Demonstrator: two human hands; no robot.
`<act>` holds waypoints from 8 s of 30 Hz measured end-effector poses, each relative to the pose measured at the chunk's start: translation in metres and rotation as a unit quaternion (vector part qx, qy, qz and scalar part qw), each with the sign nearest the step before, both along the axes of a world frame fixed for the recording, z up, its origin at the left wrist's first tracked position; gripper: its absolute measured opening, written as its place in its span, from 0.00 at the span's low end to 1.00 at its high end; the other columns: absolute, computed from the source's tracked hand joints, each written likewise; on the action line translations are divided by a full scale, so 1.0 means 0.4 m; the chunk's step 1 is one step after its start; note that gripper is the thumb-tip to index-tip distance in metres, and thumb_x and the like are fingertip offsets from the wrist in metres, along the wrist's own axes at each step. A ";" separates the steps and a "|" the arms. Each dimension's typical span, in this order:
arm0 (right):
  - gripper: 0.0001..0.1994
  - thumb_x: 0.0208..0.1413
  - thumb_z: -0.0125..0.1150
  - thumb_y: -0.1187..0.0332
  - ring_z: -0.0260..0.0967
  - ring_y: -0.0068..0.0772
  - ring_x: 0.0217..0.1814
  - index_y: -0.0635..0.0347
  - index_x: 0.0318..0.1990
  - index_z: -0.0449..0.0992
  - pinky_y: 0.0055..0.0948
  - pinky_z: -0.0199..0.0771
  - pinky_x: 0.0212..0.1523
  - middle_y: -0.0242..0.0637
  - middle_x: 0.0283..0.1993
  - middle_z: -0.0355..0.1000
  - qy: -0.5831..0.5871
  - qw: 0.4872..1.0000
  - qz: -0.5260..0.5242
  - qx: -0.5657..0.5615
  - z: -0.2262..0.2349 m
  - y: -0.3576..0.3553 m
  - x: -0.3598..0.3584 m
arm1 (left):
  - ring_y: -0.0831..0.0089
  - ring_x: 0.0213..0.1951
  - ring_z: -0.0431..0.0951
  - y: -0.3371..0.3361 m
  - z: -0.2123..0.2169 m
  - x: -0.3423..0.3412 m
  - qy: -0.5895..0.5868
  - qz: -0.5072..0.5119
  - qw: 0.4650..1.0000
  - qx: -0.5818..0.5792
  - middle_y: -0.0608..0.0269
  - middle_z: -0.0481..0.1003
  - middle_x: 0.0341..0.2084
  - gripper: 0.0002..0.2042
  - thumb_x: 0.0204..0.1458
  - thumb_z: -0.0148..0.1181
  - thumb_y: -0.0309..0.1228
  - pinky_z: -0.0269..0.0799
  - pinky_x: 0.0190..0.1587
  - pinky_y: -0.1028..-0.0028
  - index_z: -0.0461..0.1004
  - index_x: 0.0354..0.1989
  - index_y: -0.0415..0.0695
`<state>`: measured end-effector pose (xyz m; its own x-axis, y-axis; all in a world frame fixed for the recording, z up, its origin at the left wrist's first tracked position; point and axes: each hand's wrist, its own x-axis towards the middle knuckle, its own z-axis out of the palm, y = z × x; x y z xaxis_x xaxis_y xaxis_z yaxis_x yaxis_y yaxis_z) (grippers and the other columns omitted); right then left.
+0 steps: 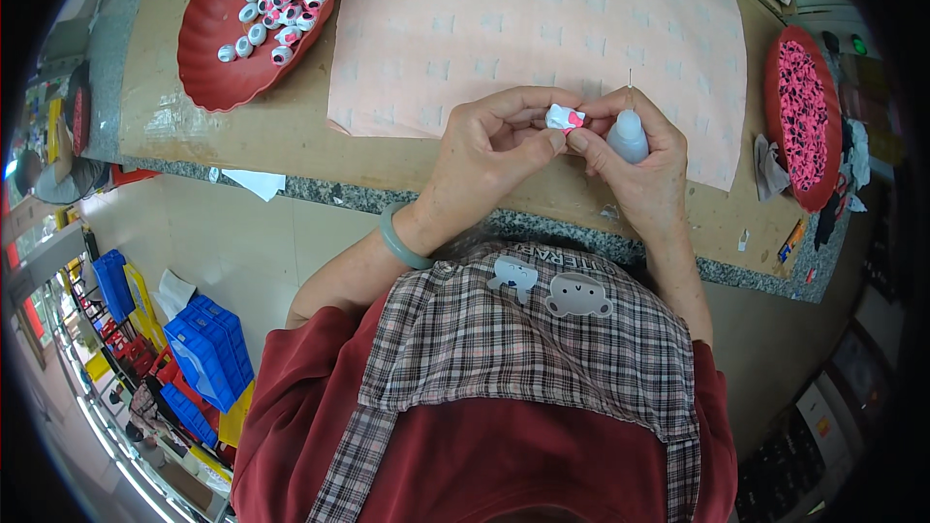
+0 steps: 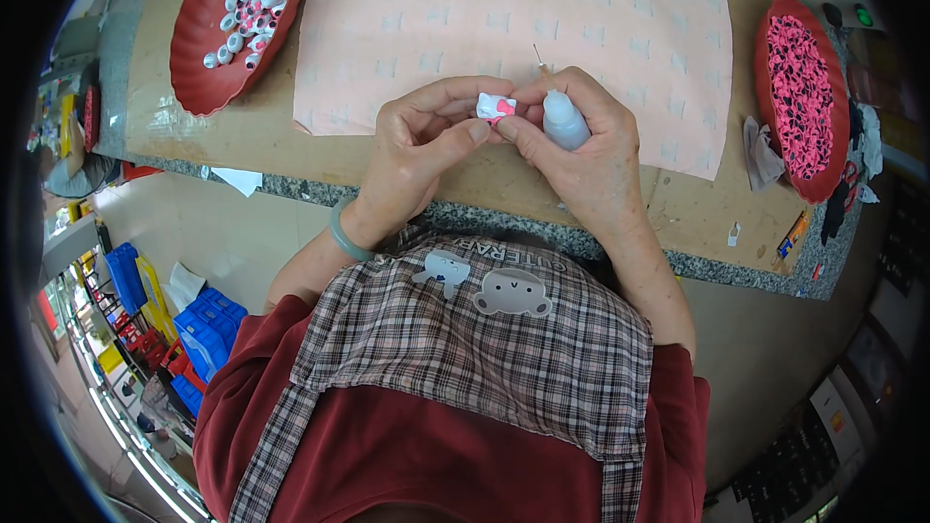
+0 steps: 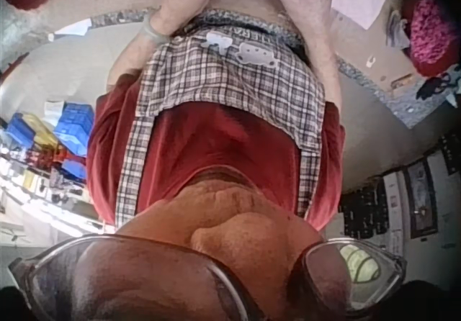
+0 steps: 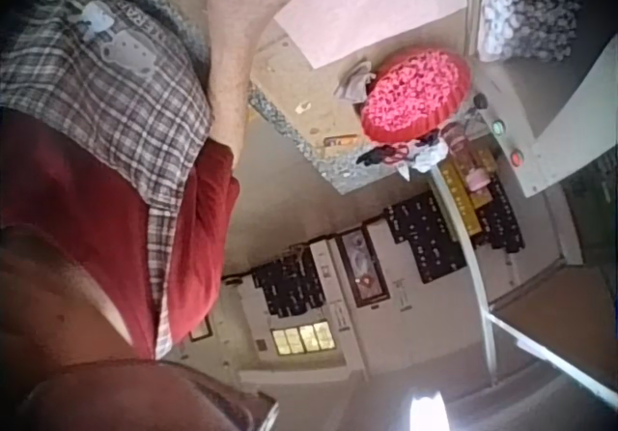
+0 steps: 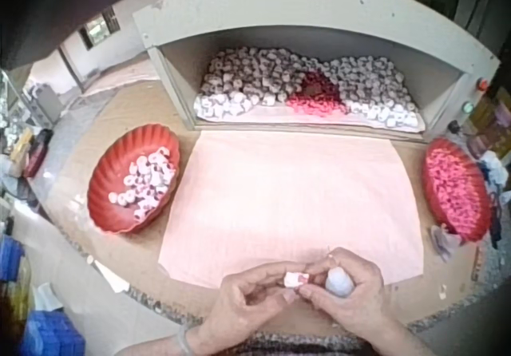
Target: The person assembles small figurine heads by applying adhesive from a squeeze bottle, attaching small accessories to each piece by hand, and placing the finished figurines into a tray.
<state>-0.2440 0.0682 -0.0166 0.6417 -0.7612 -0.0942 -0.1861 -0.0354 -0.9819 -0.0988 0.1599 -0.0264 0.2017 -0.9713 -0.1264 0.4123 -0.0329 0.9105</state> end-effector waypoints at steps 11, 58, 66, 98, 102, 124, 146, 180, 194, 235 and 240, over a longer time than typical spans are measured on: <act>0.09 0.48 0.62 0.78 0.64 0.12 0.27 0.61 0.38 0.73 0.12 0.64 0.25 0.27 0.28 0.70 0.027 0.998 -0.037 -0.046 -0.004 0.019 0.005 | 0.72 0.44 0.76 -0.005 -0.008 -0.025 -0.014 0.047 0.998 -0.032 0.52 0.75 0.41 0.14 0.53 0.53 0.19 0.73 0.48 0.78 0.69 0.49 0.31; 0.10 0.49 0.59 0.82 0.70 0.21 0.36 0.65 0.40 0.76 0.18 0.71 0.34 0.33 0.37 0.69 -0.050 0.995 -0.019 -0.089 0.005 0.002 -0.016 | 0.70 0.40 0.78 -0.015 -0.007 -0.001 0.023 -0.005 1.000 0.008 0.53 0.76 0.39 0.15 0.52 0.57 0.21 0.75 0.46 0.75 0.70 0.49 0.32; 0.11 0.47 0.60 0.82 0.70 0.23 0.38 0.64 0.40 0.76 0.19 0.71 0.38 0.35 0.38 0.69 -0.069 0.997 -0.001 -0.038 0.008 -0.001 -0.016 | 0.76 0.37 0.77 -0.016 -0.010 -0.002 -0.001 0.001 1.000 0.025 0.56 0.77 0.37 0.16 0.52 0.59 0.23 0.74 0.42 0.80 0.70 0.49 0.33; 0.08 0.44 0.61 0.84 0.70 0.24 0.32 0.65 0.33 0.76 0.19 0.69 0.30 0.37 0.33 0.73 -0.102 0.969 -0.044 -0.220 -0.004 -0.012 -0.045 | 0.75 0.37 0.77 -0.013 -0.020 0.009 0.083 0.003 0.996 0.044 0.56 0.76 0.39 0.14 0.54 0.56 0.24 0.74 0.42 0.78 0.72 0.48 0.34; 0.06 0.47 0.61 0.83 0.67 0.19 0.29 0.66 0.33 0.76 0.17 0.67 0.28 0.34 0.32 0.72 -0.105 0.991 -0.062 -0.060 -0.001 -0.018 -0.055 | 0.74 0.38 0.77 -0.016 -0.004 0.019 0.036 -0.004 0.999 0.036 0.55 0.76 0.40 0.15 0.54 0.56 0.25 0.73 0.44 0.77 0.71 0.49 0.34; 0.03 0.52 0.59 0.76 0.63 0.14 0.24 0.67 0.32 0.76 0.15 0.61 0.24 0.29 0.28 0.70 -0.063 0.880 -0.165 -0.441 0.421 -0.306 -0.083 | 0.75 0.36 0.76 -0.069 0.115 0.060 0.053 -0.085 0.995 -0.013 0.52 0.76 0.38 0.15 0.55 0.55 0.26 0.74 0.40 0.78 0.69 0.50 0.37; 0.09 0.47 0.62 0.64 0.70 0.45 0.29 0.58 0.34 0.78 0.38 0.68 0.34 0.45 0.25 0.73 0.184 0.753 -0.191 -0.602 0.624 -0.737 0.106 | 0.77 0.22 0.73 -0.770 0.648 0.353 -0.403 0.041 0.894 -0.191 0.61 0.75 0.20 0.12 0.44 0.64 0.26 0.70 0.26 0.76 0.75 0.38 0.38; 0.10 0.43 0.66 0.61 0.74 0.40 0.36 0.55 0.31 0.79 0.35 0.71 0.42 0.40 0.29 0.76 0.250 0.763 -0.169 -0.572 0.602 -0.896 0.132 | 0.55 0.32 0.78 -0.656 0.670 0.292 -0.684 0.186 0.661 -0.247 0.44 0.76 0.25 0.09 0.44 0.54 0.27 0.73 0.39 0.65 0.79 0.30 0.39; 0.08 0.48 0.63 0.63 0.60 0.14 0.21 0.57 0.31 0.77 0.19 0.55 0.20 0.28 0.21 0.67 0.111 0.905 -0.096 -0.399 0.634 -0.864 0.109 | 0.57 0.33 0.77 -0.540 0.639 0.254 -0.638 0.156 0.720 -0.224 0.45 0.76 0.28 0.10 0.47 0.51 0.28 0.71 0.39 0.66 0.77 0.32 0.37; 0.05 0.49 0.64 0.73 0.64 0.10 0.27 0.62 0.35 0.77 0.14 0.64 0.26 0.26 0.27 0.72 -0.212 0.966 -0.003 -0.146 0.265 -0.138 0.128 | 0.80 0.15 0.61 -0.189 0.066 0.015 0.218 -0.264 0.925 -0.162 0.70 0.65 0.11 0.21 0.55 0.54 0.47 0.54 0.20 0.82 0.68 0.16 0.45; 0.05 0.50 0.63 0.75 0.63 0.10 0.24 0.63 0.34 0.76 0.13 0.63 0.24 0.26 0.25 0.70 -0.128 0.988 0.075 -0.046 0.251 -0.094 0.109 | 0.77 0.19 0.71 -0.168 0.088 -0.017 0.121 -0.241 0.963 0.030 0.66 0.71 0.15 0.13 0.52 0.59 0.36 0.65 0.26 0.79 0.71 0.20 0.42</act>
